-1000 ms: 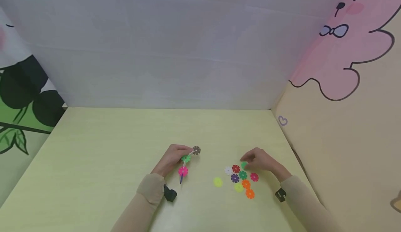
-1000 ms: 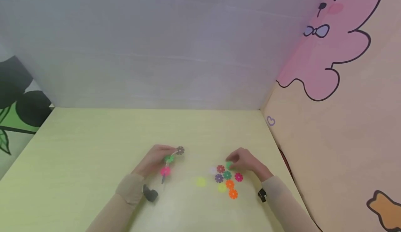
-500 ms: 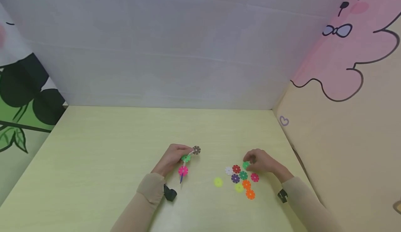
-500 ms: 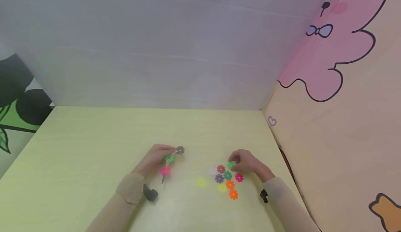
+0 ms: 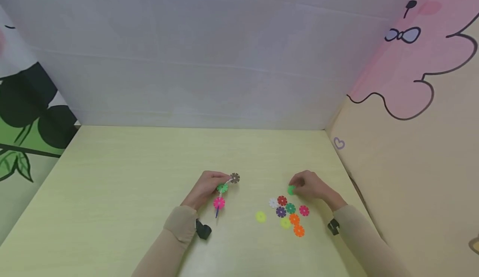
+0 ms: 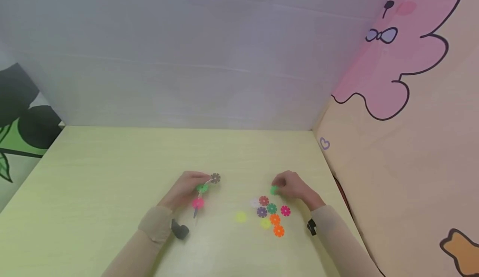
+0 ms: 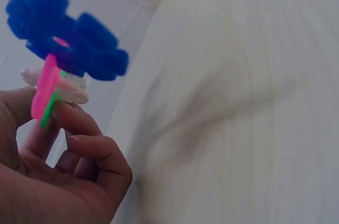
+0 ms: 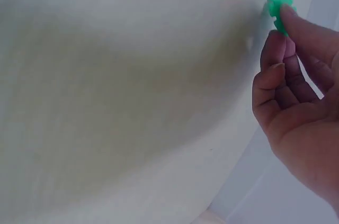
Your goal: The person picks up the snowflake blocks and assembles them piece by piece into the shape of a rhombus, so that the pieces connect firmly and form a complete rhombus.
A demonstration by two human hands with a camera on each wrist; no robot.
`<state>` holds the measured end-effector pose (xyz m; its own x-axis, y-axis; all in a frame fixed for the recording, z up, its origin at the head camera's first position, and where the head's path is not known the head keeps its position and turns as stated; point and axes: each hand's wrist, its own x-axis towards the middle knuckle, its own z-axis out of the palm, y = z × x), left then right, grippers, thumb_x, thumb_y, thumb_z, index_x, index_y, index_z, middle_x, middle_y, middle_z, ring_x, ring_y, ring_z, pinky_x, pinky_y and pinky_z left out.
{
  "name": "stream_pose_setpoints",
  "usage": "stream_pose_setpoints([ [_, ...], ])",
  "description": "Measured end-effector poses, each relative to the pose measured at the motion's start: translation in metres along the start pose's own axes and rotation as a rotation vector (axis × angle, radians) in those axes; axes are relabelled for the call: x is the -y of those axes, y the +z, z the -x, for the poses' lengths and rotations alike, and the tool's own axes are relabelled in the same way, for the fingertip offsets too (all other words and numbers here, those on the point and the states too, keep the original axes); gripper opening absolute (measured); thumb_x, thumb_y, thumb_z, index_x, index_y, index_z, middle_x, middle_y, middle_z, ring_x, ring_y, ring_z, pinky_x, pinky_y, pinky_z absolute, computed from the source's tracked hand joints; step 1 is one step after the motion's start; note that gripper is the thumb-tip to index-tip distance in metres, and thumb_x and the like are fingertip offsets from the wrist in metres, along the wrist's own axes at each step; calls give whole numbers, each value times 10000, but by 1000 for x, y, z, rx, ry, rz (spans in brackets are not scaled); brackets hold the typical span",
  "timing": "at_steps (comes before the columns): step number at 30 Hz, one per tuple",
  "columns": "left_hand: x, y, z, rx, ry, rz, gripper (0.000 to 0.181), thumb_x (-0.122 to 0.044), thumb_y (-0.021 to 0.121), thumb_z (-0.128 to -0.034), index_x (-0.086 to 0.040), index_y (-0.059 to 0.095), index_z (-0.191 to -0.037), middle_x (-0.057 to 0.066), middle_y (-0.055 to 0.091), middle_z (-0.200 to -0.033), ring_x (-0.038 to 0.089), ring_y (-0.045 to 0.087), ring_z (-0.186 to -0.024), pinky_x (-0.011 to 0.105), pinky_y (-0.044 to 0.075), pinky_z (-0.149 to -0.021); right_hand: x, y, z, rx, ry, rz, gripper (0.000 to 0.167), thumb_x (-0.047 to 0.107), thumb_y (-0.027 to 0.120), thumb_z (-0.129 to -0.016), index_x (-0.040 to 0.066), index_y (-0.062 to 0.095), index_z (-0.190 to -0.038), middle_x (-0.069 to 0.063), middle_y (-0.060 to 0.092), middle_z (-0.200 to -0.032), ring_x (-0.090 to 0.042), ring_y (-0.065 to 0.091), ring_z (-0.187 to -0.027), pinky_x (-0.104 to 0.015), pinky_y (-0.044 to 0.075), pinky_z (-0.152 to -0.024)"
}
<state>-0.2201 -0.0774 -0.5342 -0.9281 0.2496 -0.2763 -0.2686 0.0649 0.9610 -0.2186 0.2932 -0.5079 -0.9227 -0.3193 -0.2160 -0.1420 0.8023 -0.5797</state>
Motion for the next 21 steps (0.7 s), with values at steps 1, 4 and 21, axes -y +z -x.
stream_pose_setpoints([
  [1,0,0,0,1,2,-1,171,-162,696,-875,-25,747,-965,75,670,-1005,203,518,-907,271,419,-687,2,-2,-2,-6,-30,-8,132,51,732,-829,105,715,-948,21,653,-879,-178,563,-787,-342,490,-720],
  [4,0,1,1,5,5,2,172,-157,691,-879,-20,744,-969,72,671,-1006,194,523,-912,265,421,-688,8,-5,-10,-19,-116,-51,88,56,714,-852,80,731,-934,13,682,-895,-173,590,-792,-341,498,-725],
  [21,-4,5,5,-5,-1,18,154,-132,678,-881,-10,750,-941,66,676,-974,170,522,-841,269,417,-667,89,8,-47,7,-322,-246,108,22,665,-889,-24,712,-975,-139,690,-953,-344,642,-841,-309,513,-705],
])
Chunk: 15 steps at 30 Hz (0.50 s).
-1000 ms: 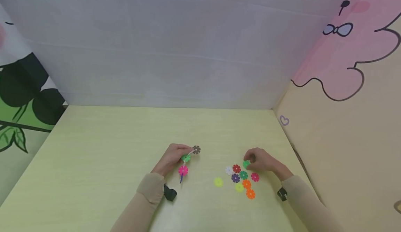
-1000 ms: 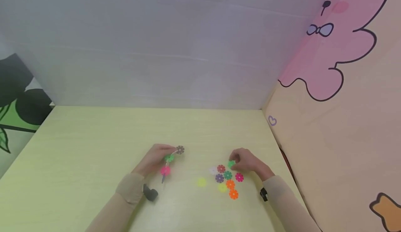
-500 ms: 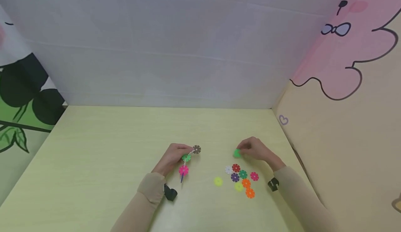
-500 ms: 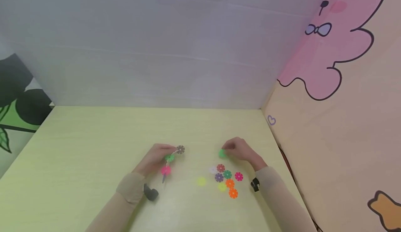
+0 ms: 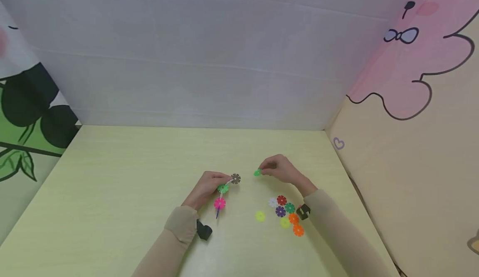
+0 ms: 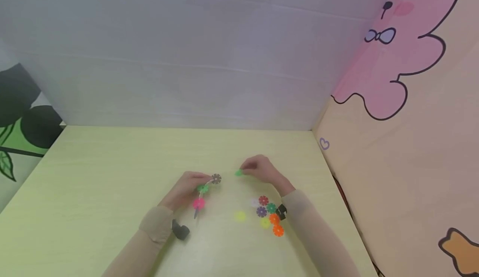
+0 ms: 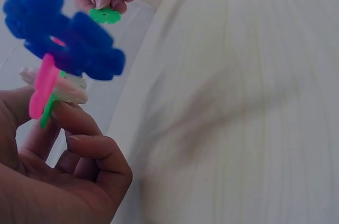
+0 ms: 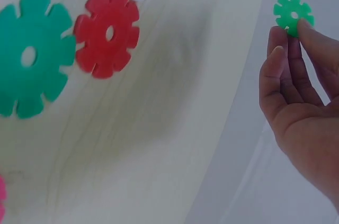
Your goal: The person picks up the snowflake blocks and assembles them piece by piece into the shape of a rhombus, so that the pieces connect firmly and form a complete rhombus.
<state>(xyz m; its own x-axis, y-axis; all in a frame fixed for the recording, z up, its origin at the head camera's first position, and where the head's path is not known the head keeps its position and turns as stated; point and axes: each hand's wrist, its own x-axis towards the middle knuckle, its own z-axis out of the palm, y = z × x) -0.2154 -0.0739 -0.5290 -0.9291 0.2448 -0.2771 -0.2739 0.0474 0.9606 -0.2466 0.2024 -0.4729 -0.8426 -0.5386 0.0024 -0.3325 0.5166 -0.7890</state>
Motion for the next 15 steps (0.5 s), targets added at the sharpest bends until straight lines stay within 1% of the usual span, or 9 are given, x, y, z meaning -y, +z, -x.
stream_pose_setpoints([
  [4,-2,1,1,-1,-15,-2,162,-147,688,-876,-13,749,-942,63,669,-967,163,510,-812,269,408,-661,27,5,-4,35,-2,-18,116,-9,653,-887,-57,699,-983,-176,682,-969,-349,641,-862,-288,508,-718],
  [7,-2,2,-1,-3,-19,-10,168,-163,697,-872,-20,752,-940,60,669,-960,164,506,-807,274,404,-662,33,10,-7,44,4,-30,122,-11,652,-887,-61,696,-990,-184,679,-977,-352,642,-878,-304,514,-731],
  [8,-1,2,-1,-6,-19,-16,169,-169,698,-872,-24,753,-939,57,670,-959,165,508,-811,276,405,-665,32,12,-9,48,3,-35,123,-11,652,-887,-61,695,-991,-183,679,-977,-358,641,-881,-313,517,-734],
  [11,-2,2,-2,-9,-20,-18,174,-178,704,-869,-26,755,-936,55,675,-955,167,515,-827,282,409,-680,20,19,-15,44,-1,-49,119,-1,659,-886,-47,701,-988,-169,682,-968,-396,630,-876,-356,524,-732],
  [13,-2,2,-2,-10,-21,-16,175,-178,708,-866,-25,756,-935,56,678,-948,169,520,-826,284,410,-682,11,24,-19,40,-3,-38,113,25,670,-886,-19,712,-982,-132,688,-953,-410,625,-867,-359,525,-719],
  [15,-2,2,-2,-10,-22,-14,173,-176,712,-862,-24,756,-932,55,679,-940,168,522,-824,285,411,-685,5,28,-22,31,-4,-23,105,49,680,-884,13,721,-974,-91,692,-939,-395,631,-855,-345,524,-707],
])
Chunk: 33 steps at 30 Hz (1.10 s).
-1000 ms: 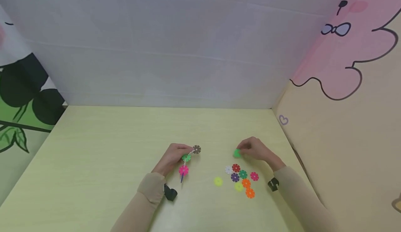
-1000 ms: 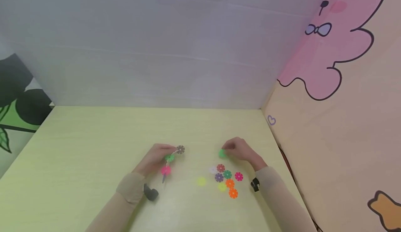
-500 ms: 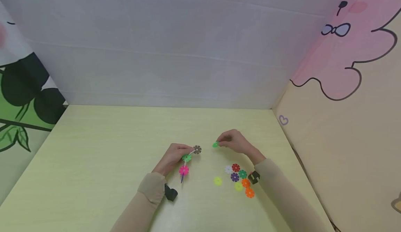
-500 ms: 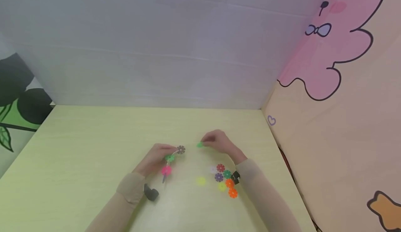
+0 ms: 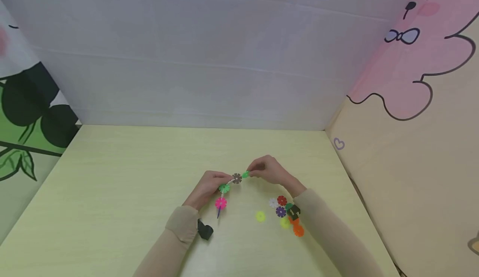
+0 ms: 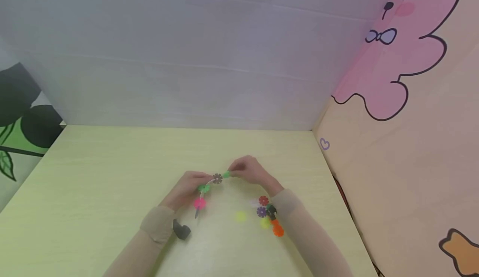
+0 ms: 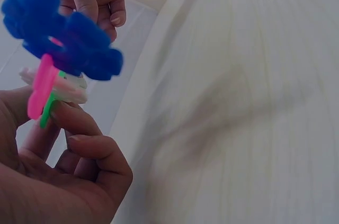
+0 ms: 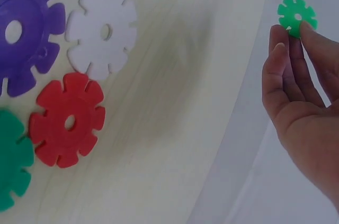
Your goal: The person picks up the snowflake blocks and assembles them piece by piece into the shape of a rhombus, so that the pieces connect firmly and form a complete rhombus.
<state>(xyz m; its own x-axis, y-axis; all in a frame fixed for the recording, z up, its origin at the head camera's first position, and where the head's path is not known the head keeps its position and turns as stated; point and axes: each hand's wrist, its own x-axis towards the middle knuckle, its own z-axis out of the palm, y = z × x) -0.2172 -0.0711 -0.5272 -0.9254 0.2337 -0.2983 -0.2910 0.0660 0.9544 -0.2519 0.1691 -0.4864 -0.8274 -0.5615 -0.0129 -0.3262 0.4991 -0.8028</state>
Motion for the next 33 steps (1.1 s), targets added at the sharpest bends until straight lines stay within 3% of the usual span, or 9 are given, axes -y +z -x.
stream_pose_setpoints([
  [10,2,0,-1,5,20,9,176,-172,717,-860,-13,756,-926,64,681,-921,160,520,-784,286,407,-662,5,3,-5,-14,-11,106,72,86,694,-880,111,737,-932,50,689,-896,-96,639,-817,-271,509,-739],
  [18,4,-1,-2,17,21,35,176,-161,717,-860,-5,752,-933,78,680,-923,146,522,-753,271,404,-637,9,7,-10,-5,13,150,49,132,719,-865,145,745,-906,61,689,-865,-74,637,-791,-257,507,-721],
  [33,5,0,-3,-5,28,21,158,-143,704,-863,-5,754,-923,91,693,-953,192,554,-857,302,415,-719,18,14,-10,-67,-56,291,54,77,746,-827,105,747,-873,40,687,-836,-45,629,-730,-204,500,-669],
])
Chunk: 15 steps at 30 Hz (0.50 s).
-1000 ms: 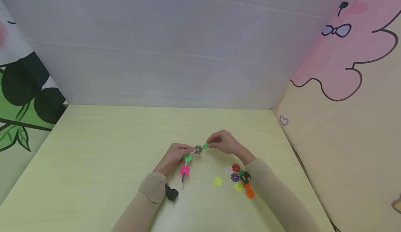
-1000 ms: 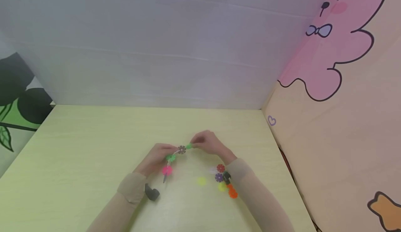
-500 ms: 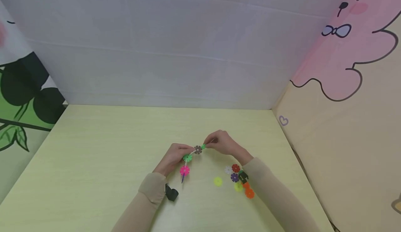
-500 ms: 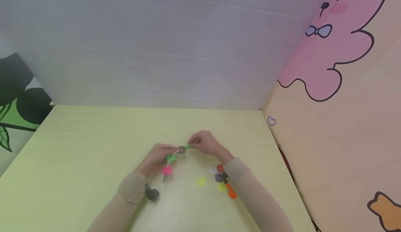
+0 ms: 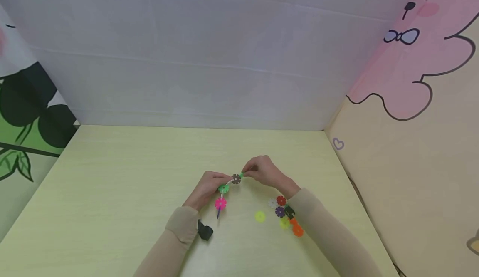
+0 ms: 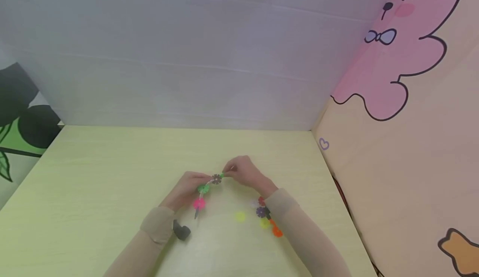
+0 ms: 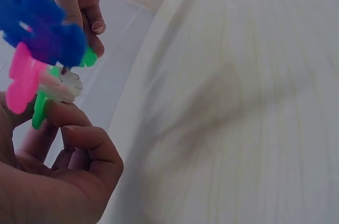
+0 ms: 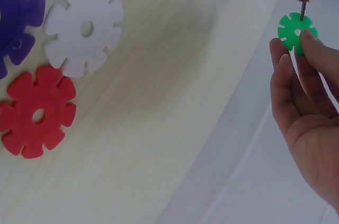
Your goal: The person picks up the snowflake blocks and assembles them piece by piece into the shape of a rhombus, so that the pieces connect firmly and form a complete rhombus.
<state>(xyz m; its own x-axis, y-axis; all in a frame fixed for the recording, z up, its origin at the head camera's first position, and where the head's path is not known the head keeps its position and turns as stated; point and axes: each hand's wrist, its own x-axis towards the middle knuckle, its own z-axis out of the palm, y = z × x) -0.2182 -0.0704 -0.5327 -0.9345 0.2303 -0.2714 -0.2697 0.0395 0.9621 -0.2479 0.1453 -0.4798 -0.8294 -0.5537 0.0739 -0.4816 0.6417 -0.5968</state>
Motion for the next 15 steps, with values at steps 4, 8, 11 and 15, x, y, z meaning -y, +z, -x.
stream_pose_setpoints([
  [4,-1,1,0,-5,4,7,148,-125,700,-861,1,753,-917,101,695,-956,191,558,-872,302,414,-732,1,1,0,-13,-26,25,45,71,748,-825,99,751,-860,44,681,-828,-42,623,-737,-191,495,-675],
  [8,0,1,-1,-9,3,17,152,-129,705,-856,1,753,-918,98,694,-953,189,547,-865,301,416,-722,2,0,0,-33,-67,35,44,62,754,-816,92,756,-848,48,671,-809,-48,618,-728,-191,494,-667],
  [11,1,0,-2,-12,-7,23,161,-146,711,-854,-6,754,-923,89,692,-960,191,539,-866,303,416,-720,2,1,0,-50,-102,30,46,47,755,-811,80,755,-843,43,668,-801,-54,621,-725,-192,496,-665],
  [15,3,0,-3,-20,-17,29,174,-158,718,-850,-9,751,-932,87,690,-974,193,538,-869,302,420,-717,2,2,-1,-62,-132,40,31,53,757,-811,65,755,-839,42,669,-795,-49,618,-718,-190,495,-656],
])
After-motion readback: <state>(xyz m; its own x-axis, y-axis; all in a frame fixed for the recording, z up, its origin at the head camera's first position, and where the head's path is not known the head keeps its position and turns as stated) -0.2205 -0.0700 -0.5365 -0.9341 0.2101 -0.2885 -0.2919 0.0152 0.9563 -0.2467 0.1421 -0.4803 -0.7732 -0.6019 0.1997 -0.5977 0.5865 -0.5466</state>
